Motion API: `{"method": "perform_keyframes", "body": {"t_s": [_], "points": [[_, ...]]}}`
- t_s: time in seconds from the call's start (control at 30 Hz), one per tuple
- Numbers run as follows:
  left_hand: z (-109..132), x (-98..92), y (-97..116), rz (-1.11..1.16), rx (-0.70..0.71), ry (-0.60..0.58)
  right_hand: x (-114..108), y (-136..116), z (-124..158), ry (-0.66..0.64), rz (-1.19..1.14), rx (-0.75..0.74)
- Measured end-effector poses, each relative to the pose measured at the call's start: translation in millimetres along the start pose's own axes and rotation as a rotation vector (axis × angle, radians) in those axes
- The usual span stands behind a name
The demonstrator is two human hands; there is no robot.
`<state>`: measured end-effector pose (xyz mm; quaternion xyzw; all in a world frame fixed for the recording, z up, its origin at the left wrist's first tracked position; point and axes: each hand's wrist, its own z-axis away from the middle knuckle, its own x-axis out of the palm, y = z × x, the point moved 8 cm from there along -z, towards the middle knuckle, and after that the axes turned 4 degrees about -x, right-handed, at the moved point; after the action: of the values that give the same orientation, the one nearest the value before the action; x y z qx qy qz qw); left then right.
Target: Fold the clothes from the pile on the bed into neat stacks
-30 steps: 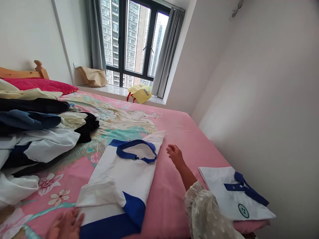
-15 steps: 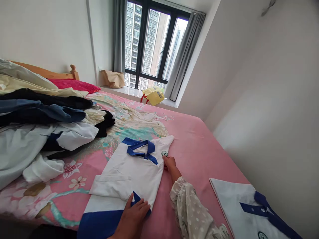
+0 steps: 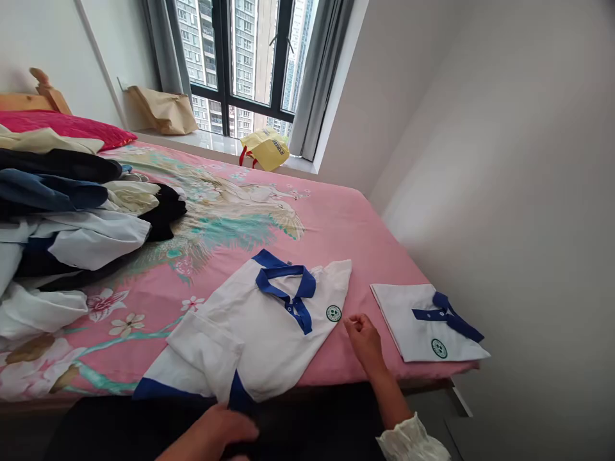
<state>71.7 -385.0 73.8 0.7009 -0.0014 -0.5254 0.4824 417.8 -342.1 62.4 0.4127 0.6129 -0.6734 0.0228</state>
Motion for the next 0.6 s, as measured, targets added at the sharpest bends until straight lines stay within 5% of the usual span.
{"method": "perform_keyframes", "body": {"t_s": [0.17,0.33,0.6], "points": [[-102,-62.9,3,-0.105,-0.043,0.317,55,-86,8,-0.158,0.005,-0.396],[-202,-74.0,-12,-0.341,-0.096,0.19,101,-92,8,-0.135,0.16,-0.408],[-229,-59.4,-41,-0.426,-0.129,0.069,109,-56,5,-0.145,0.183,-0.295]]}}
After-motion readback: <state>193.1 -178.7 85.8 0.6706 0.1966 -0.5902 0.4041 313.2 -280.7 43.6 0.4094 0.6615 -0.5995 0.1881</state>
